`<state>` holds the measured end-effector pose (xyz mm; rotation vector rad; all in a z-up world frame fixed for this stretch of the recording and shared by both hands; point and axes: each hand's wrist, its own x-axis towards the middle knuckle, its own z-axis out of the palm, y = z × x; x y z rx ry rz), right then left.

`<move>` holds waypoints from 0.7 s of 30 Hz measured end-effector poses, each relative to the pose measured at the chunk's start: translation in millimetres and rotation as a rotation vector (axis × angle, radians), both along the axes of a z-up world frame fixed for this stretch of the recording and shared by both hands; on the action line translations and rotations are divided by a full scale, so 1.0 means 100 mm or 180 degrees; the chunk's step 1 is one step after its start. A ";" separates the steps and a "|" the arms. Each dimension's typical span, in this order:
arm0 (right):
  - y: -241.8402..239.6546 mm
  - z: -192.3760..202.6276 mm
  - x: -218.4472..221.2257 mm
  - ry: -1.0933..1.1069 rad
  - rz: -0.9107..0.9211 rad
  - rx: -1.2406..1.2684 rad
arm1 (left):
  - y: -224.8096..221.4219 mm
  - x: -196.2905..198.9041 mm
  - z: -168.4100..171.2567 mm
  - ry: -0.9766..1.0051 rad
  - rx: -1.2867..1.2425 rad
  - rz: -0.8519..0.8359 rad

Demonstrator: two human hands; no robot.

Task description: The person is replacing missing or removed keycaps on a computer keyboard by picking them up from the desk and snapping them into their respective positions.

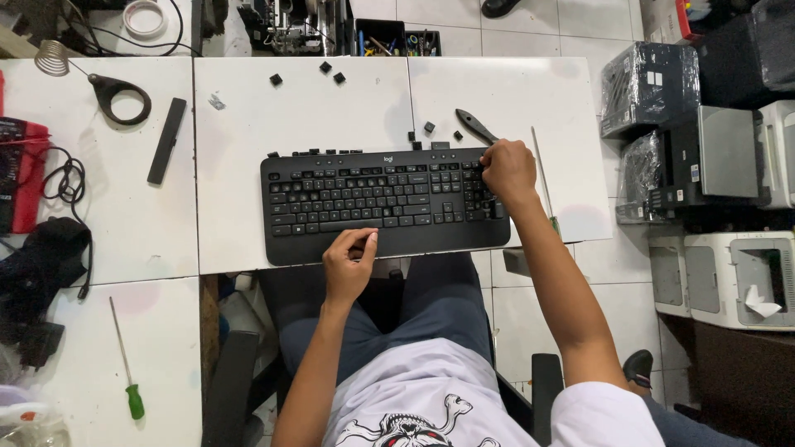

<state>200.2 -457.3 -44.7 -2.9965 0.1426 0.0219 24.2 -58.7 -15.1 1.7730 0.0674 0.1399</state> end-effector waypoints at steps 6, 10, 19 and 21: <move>0.22 0.20 -0.02 0.0040 -0.0091 -0.0316 | -0.01 0.02 0.06 0.0040 0.0026 -0.0010; 0.22 0.12 0.05 0.0057 -0.0156 -0.0486 | -0.03 0.08 0.14 0.0002 0.0131 -0.0095; -0.08 0.16 0.05 -0.0055 -0.0095 0.0453 | 0.24 0.13 0.14 -0.0343 0.0396 0.0131; -0.05 0.18 0.03 -0.0017 -0.0106 0.0379 | 0.29 0.11 0.13 -0.0298 0.0420 0.0209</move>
